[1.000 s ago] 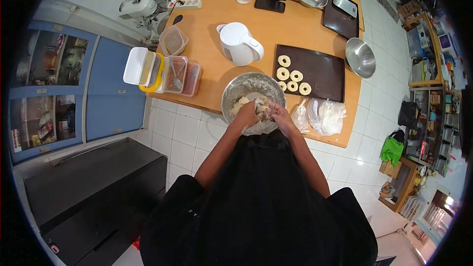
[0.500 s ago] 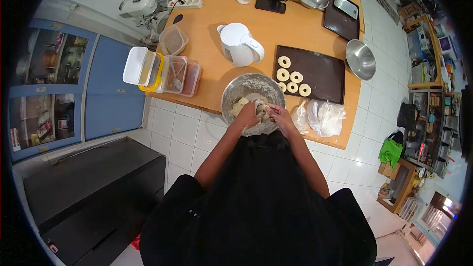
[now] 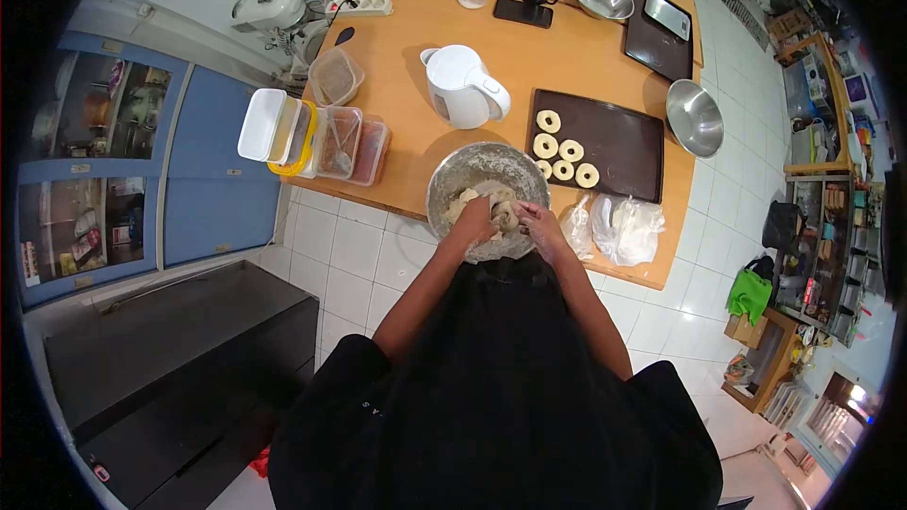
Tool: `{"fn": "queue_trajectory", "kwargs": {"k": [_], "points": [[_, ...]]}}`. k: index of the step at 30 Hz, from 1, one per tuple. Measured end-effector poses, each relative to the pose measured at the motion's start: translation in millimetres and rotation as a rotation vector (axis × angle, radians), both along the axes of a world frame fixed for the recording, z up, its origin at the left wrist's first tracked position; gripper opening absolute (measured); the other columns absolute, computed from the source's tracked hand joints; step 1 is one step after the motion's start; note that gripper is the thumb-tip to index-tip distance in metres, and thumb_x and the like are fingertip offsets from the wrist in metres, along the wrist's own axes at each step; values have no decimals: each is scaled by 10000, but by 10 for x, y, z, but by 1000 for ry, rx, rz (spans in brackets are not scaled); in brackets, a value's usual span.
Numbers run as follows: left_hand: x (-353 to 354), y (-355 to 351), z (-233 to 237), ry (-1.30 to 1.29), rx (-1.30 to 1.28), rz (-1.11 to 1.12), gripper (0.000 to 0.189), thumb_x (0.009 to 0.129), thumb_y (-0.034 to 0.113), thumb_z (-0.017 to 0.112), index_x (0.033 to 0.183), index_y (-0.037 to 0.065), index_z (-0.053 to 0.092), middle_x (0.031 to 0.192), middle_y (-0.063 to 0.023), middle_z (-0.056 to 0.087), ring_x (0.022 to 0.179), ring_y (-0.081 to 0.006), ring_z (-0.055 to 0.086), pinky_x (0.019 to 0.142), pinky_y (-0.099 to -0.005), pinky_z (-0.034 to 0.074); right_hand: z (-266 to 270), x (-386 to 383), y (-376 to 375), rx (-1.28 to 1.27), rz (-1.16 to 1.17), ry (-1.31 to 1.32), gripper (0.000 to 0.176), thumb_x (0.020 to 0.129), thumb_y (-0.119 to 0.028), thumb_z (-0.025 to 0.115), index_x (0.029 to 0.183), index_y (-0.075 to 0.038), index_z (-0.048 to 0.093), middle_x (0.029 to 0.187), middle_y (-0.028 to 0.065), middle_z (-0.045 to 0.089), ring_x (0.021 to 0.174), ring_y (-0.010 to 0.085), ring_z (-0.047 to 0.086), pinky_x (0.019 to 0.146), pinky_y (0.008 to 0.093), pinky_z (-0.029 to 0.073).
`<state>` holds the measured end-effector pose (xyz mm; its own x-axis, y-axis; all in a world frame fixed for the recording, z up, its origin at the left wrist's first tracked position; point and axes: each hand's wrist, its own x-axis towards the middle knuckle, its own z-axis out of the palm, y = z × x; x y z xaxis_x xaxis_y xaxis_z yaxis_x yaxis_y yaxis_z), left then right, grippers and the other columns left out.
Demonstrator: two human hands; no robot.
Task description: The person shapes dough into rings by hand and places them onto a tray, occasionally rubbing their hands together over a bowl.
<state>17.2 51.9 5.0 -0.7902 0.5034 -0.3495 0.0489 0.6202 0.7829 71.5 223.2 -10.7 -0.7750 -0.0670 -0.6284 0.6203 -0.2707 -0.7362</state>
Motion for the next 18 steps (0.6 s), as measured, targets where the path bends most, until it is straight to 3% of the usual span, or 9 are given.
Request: {"fn": "queue_trajectory", "kwargs": {"k": [2, 5, 8, 11, 14, 18], "points": [[-7, 37, 92, -23, -97, 12, 453, 671, 18, 634, 1118, -12, 572, 1028, -244, 627, 974, -375, 605, 845, -397, 474, -21, -9, -12, 26, 12, 36, 320, 908, -252, 629, 1155, -50, 618, 965, -15, 657, 812, 50, 573, 700, 210, 440], [-9, 10, -117, 0, -25, 65, 438, 666, 16, 643, 1098, -18, 577, 1029, -248, 623, 972, -378, 604, 841, -395, 478, 25, -11, -16, 26, -1, 29, 298, 902, -257, 638, 1130, -64, 631, 934, -23, 659, 794, 47, 569, 680, 207, 432], [-2, 58, 178, 37, -11, 96, 411, 671, 15, 645, 1076, -29, 591, 1008, -251, 629, 957, -364, 614, 831, -382, 480, 8, -14, -16, 42, 2, 0, 303, 894, -236, 648, 1104, -19, 626, 950, 25, 660, 821, 80, 584, 717, 226, 455], [0, 62, 111, -115, 101, 139, 380, 677, 20, 648, 1051, -38, 612, 982, -243, 645, 927, -343, 628, 819, -371, 482, 27, -12, -14, 29, 1, 18, 297, 899, -234, 640, 1100, -16, 623, 954, 29, 660, 833, 84, 588, 730, 228, 460], [-27, 9, -30, -94, 76, 64, 358, 694, 26, 655, 1044, -41, 623, 965, -225, 661, 896, -306, 643, 809, -368, 485, 46, -11, -5, 20, 5, 23, 283, 908, -260, 630, 1115, -68, 624, 954, -25, 653, 784, 43, 550, 681, 211, 408], [-42, 15, -87, -40, -27, 46, 341, 723, 33, 656, 1052, -45, 621, 936, -203, 672, 870, -262, 654, 782, -359, 493, 49, -5, -8, -24, 21, 49, 276, 907, -232, 631, 1120, -59, 617, 969, -17, 653, 793, 41, 550, 671, 201, 400]]}}
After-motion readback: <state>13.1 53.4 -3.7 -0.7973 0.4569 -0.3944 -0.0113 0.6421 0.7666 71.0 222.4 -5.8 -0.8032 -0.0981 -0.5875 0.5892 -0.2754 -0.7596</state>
